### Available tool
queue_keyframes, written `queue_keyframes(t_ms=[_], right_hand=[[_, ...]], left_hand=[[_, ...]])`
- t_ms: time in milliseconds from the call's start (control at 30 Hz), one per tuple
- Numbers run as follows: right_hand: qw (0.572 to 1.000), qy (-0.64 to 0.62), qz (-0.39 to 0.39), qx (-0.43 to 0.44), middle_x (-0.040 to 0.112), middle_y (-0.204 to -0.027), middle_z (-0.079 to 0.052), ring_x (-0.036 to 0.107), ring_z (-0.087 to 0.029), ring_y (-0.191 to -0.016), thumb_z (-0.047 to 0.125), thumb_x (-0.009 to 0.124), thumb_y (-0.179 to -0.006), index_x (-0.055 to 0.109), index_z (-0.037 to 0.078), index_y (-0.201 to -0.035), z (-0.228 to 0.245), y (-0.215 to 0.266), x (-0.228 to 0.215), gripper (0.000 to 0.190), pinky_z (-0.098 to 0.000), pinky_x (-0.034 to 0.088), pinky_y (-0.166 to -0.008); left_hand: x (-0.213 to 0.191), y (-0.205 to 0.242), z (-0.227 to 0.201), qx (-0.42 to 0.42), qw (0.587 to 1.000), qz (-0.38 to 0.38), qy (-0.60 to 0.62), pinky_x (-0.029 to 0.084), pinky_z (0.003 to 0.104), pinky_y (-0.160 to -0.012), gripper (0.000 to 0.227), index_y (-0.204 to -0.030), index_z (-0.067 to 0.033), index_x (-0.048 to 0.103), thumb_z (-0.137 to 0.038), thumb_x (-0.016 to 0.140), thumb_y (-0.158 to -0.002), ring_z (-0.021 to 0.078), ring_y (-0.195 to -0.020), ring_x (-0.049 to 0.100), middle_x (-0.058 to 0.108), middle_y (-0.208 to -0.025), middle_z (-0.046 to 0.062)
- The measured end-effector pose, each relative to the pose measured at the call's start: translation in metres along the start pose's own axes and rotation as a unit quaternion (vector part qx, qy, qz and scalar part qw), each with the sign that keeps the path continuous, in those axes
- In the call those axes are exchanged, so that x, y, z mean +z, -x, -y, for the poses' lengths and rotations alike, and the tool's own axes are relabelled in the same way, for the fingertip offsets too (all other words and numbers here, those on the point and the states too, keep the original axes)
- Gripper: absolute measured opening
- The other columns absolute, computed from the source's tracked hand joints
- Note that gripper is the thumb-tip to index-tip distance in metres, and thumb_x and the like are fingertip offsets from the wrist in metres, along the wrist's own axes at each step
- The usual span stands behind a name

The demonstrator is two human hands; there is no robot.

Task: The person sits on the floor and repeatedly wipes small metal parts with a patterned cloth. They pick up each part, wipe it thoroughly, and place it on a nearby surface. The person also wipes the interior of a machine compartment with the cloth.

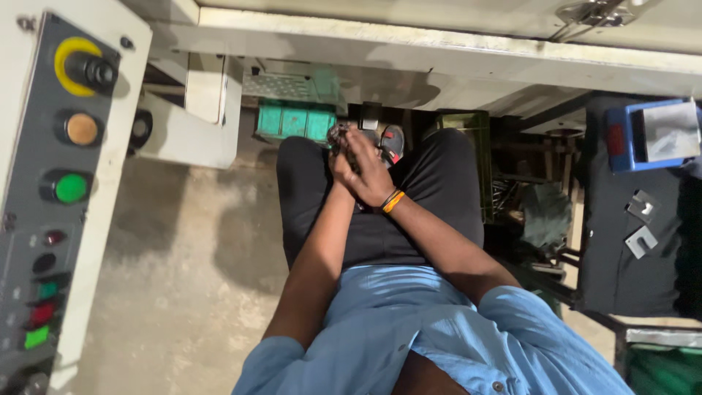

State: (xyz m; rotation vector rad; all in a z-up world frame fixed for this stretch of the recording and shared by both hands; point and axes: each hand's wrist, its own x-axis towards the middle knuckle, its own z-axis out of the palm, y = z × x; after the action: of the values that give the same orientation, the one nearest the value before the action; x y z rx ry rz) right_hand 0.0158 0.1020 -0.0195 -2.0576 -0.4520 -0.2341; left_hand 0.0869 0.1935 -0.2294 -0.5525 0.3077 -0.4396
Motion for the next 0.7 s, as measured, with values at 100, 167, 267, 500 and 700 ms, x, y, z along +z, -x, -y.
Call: queue_keyframes(t_ms=[100, 167, 267, 500, 700], right_hand=[[0.998, -0.008, -0.036, 0.048, 0.034, -0.164, -0.027, 0.034, -0.045, -0.155, 0.028, 0.055, -0.106, 0.031, 0.0, -0.16, -0.004, 0.01, 0.0, 0.066, -0.047, 0.029, -0.127], [0.996, 0.021, -0.034, 0.073, 0.038, -0.164, -0.026, 0.033, -0.044, -0.155, 0.024, 0.056, -0.105, 0.035, 0.001, -0.159, -0.01, 0.019, 0.002, 0.063, -0.0469, 0.026, -0.128], [0.989, 0.063, 0.009, 0.136, 0.044, -0.161, -0.024, 0.035, -0.041, -0.154, 0.021, 0.063, -0.101, 0.044, 0.007, -0.157, -0.028, 0.033, 0.0, 0.061, -0.0437, 0.026, -0.126], [0.934, -0.076, 0.156, 0.311, 0.051, -0.152, -0.026, 0.052, -0.034, -0.139, 0.027, 0.071, -0.089, 0.013, 0.01, -0.168, -0.086, 0.036, -0.008, 0.1, -0.0356, 0.04, -0.114], [0.958, -0.053, 0.159, 0.234, 0.056, -0.139, -0.034, 0.061, -0.039, -0.129, 0.036, 0.088, -0.086, 0.001, -0.006, -0.159, -0.111, 0.036, -0.027, 0.122, -0.0394, 0.046, -0.106]], left_hand=[[-0.003, -0.002, 0.008, 0.134, 0.867, -0.107, -0.467, 0.047, 0.04, -0.103, 0.047, -0.137, 0.0006, 0.057, -0.037, 0.054, -0.11, 0.0268, -0.118, 0.058, 0.061, -0.13, 0.011], [0.002, -0.001, 0.011, 0.242, 0.76, -0.25, -0.549, 0.052, 0.04, -0.088, 0.05, -0.127, 0.0042, 0.064, -0.043, 0.056, -0.113, 0.0253, -0.098, 0.061, 0.064, -0.11, 0.01], [0.015, 0.002, 0.02, 0.289, 0.812, -0.195, -0.469, 0.056, 0.035, -0.09, 0.045, -0.126, -0.0047, 0.066, -0.043, 0.057, -0.105, 0.0209, -0.101, 0.067, 0.069, -0.113, 0.007], [0.039, 0.017, 0.045, 0.067, 0.819, -0.192, -0.536, 0.052, 0.038, -0.08, 0.058, -0.126, -0.0062, 0.066, -0.058, 0.049, -0.105, 0.0231, -0.094, 0.064, 0.07, -0.109, 0.009], [0.042, 0.022, 0.053, 0.006, 0.695, -0.115, -0.71, 0.041, 0.034, -0.113, 0.068, -0.155, -0.0106, 0.041, -0.053, 0.052, -0.103, 0.0174, -0.141, 0.046, 0.047, -0.156, 0.005]])
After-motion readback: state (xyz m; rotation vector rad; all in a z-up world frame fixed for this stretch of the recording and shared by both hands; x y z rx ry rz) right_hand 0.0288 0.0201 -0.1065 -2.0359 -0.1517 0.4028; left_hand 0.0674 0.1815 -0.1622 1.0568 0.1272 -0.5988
